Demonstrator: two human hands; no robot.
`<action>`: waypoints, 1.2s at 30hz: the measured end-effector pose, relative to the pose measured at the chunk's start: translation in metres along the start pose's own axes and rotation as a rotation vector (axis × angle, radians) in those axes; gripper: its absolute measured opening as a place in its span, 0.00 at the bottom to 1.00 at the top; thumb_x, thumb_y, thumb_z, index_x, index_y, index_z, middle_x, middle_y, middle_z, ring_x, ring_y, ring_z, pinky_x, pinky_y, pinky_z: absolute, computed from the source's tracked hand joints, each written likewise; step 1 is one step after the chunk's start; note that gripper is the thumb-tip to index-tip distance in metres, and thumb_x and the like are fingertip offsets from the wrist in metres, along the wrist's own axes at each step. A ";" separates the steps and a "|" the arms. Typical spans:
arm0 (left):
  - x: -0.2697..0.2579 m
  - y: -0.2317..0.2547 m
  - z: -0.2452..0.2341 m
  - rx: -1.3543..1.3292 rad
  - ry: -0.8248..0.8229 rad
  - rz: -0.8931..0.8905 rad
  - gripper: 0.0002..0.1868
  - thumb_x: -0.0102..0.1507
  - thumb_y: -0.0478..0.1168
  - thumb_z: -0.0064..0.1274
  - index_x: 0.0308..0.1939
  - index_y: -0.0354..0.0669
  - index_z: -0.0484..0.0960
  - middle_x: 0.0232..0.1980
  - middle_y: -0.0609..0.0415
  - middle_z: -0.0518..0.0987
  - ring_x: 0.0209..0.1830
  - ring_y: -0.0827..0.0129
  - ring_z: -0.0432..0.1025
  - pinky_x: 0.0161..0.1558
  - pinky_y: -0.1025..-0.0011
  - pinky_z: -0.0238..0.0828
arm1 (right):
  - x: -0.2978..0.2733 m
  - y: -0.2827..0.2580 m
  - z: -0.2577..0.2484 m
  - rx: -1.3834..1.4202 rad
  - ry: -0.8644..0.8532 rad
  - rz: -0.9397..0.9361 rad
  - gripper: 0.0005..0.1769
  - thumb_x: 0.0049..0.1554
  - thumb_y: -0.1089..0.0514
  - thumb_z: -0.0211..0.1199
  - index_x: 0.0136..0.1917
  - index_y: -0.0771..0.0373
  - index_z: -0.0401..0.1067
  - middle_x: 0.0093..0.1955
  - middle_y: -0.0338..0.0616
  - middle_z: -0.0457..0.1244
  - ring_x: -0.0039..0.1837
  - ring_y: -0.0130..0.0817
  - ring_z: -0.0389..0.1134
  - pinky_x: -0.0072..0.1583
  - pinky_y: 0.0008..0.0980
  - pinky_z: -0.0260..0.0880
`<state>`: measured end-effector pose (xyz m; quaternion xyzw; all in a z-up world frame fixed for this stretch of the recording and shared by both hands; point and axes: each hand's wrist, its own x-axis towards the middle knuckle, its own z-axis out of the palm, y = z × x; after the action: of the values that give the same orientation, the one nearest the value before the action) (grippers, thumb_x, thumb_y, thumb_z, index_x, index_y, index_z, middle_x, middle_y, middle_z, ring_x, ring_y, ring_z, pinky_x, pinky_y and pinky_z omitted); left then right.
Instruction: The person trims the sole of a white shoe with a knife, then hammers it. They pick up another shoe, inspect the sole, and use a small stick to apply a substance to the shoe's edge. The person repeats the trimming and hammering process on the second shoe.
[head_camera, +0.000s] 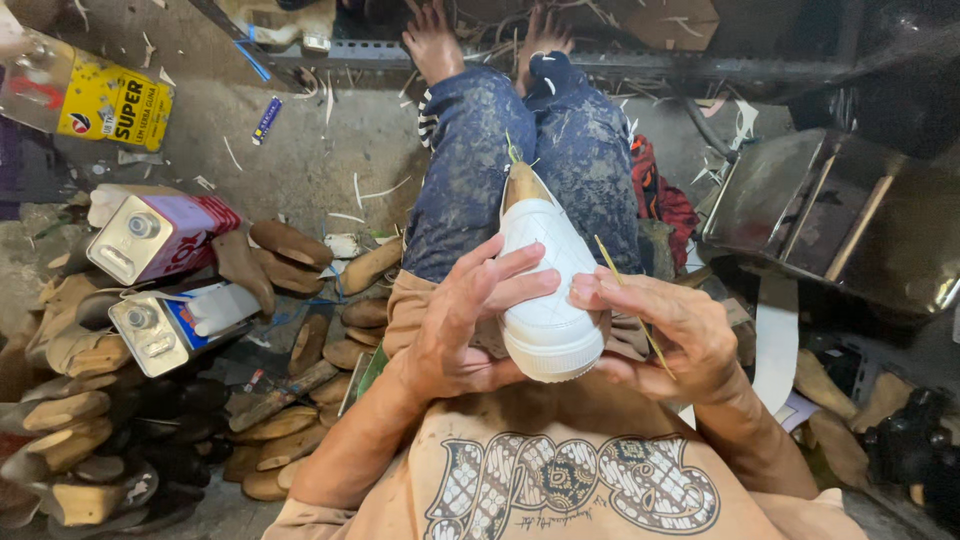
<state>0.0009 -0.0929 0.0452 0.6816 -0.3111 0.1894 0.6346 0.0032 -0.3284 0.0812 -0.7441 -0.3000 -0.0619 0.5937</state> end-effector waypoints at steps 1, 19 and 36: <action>-0.002 0.000 0.000 -0.032 -0.004 -0.018 0.58 0.56 0.53 0.69 0.78 0.35 0.48 0.55 0.37 0.83 0.62 0.34 0.76 0.69 0.35 0.59 | 0.000 -0.001 0.001 0.024 0.000 0.007 0.33 0.44 0.57 0.79 0.59 0.74 0.72 0.53 0.56 0.73 0.60 0.55 0.75 0.62 0.54 0.74; -0.018 0.003 -0.066 -1.507 0.665 -0.697 0.40 0.70 0.25 0.34 0.82 0.61 0.43 0.77 0.11 0.42 0.73 0.65 0.55 0.75 0.73 0.45 | 0.020 0.000 0.000 -0.251 0.325 0.441 0.21 0.70 0.63 0.42 0.73 0.74 0.58 0.69 0.62 0.63 0.68 0.49 0.69 0.71 0.39 0.71; -0.020 -0.067 -0.059 -1.052 0.941 -1.408 0.49 0.62 0.72 0.29 0.75 0.39 0.63 0.69 0.38 0.69 0.66 0.43 0.64 0.69 0.47 0.57 | 0.274 0.295 -0.081 -1.362 -0.160 0.151 0.16 0.63 0.46 0.58 0.54 0.60 0.72 0.51 0.49 0.69 0.59 0.49 0.65 0.54 0.57 0.63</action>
<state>0.0384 -0.0308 -0.0106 0.1986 0.4029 -0.1413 0.8822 0.4002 -0.3349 -0.0221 -0.9724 -0.1847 -0.1401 -0.0272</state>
